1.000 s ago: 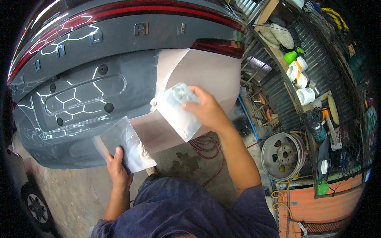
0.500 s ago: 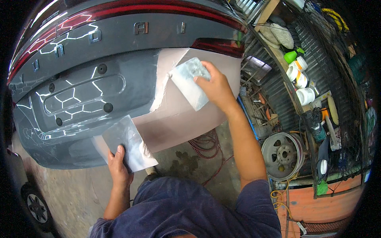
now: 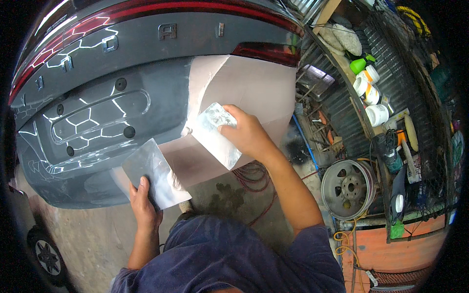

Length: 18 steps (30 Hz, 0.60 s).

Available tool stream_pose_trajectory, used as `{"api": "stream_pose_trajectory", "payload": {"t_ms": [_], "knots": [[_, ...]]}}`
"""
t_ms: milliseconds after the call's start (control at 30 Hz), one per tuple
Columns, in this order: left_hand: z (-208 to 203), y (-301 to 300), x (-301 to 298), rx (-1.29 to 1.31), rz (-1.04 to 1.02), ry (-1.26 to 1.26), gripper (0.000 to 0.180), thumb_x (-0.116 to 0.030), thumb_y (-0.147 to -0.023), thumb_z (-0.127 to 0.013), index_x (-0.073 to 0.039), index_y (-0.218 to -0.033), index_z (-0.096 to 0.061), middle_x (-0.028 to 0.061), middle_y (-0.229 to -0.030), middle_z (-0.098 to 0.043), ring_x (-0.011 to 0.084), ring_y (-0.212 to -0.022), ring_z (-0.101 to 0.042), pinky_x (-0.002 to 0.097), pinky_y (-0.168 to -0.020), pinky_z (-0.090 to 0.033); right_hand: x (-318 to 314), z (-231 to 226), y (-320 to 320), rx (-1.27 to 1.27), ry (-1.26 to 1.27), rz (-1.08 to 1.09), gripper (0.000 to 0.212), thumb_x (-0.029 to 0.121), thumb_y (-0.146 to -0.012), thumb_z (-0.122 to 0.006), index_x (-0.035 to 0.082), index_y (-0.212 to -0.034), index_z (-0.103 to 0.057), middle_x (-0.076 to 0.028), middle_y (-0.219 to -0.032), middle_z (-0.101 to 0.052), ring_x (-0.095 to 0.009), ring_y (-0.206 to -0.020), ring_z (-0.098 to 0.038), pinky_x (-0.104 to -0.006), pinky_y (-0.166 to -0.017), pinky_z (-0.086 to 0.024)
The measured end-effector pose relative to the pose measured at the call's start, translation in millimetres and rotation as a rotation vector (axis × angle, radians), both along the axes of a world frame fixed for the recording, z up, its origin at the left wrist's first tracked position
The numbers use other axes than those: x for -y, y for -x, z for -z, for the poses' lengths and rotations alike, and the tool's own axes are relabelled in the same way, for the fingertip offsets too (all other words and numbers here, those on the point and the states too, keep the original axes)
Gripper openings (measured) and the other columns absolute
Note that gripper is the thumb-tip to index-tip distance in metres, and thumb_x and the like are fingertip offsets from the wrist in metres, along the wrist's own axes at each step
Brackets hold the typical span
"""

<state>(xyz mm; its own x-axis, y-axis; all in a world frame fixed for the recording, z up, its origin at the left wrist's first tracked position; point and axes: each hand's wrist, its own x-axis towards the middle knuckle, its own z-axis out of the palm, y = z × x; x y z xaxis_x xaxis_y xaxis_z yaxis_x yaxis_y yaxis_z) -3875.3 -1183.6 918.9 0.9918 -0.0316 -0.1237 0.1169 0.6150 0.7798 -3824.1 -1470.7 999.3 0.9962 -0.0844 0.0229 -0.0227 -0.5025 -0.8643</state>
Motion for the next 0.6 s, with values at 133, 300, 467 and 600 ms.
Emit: {"api": "stream_pose_trajectory", "payload": {"t_ms": [133,300,467,600], "knots": [[0.4,2.5,0.7,-0.036,-0.025,0.018,0.050,-0.024,-0.101,-0.057,-0.002,-0.142,-0.039,0.0132,-0.128,-0.055,0.0227,-0.112,-0.059,0.0370,-0.095,-0.051,-6.4,4.2,7.8,-0.002,-0.055,0.053,0.049,0.011,-0.088,-0.065,-0.005,-0.132,-0.054,-0.018,-0.112,-0.070,-0.019,-0.102,-0.066,-0.0327,-0.088,-0.051],[2.9,8.2,-1.4,-0.045,-0.090,0.026,0.047,-0.024,-0.102,-0.055,-0.003,-0.142,-0.040,0.0134,-0.128,-0.055,0.0242,-0.113,-0.060,0.0381,-0.095,-0.053,-10.5,28.0,14.8,0.003,-0.146,0.118,0.043,0.010,-0.088,-0.063,-0.005,-0.128,-0.055,-0.017,-0.109,-0.070,-0.022,-0.100,-0.068,-0.0340,-0.087,-0.052],[-0.3,16.6,-14.9,-0.028,-0.182,0.028,0.046,-0.025,-0.104,-0.053,-0.003,-0.142,-0.040,0.0133,-0.130,-0.055,0.0254,-0.117,-0.059,0.0396,-0.098,-0.052,-52.1,24.8,27.2,0.006,-0.178,0.123,0.038,0.002,-0.090,-0.061,-0.005,-0.127,-0.055,-0.009,-0.110,-0.067,-0.013,-0.099,-0.063,-0.0292,-0.086,-0.052],[-2.9,27.2,-24.8,-0.032,-0.265,0.016,0.048,-0.028,-0.104,-0.052,-0.002,-0.143,-0.039,0.0139,-0.133,-0.054,0.0258,-0.121,-0.057,0.0407,-0.100,-0.050,-88.8,28.5,28.0,0.011,-0.188,0.114,0.040,0.006,-0.091,-0.060,-0.005,-0.129,-0.053,-0.011,-0.111,-0.067,-0.013,-0.101,-0.063,-0.0293,-0.087,-0.051]]}}
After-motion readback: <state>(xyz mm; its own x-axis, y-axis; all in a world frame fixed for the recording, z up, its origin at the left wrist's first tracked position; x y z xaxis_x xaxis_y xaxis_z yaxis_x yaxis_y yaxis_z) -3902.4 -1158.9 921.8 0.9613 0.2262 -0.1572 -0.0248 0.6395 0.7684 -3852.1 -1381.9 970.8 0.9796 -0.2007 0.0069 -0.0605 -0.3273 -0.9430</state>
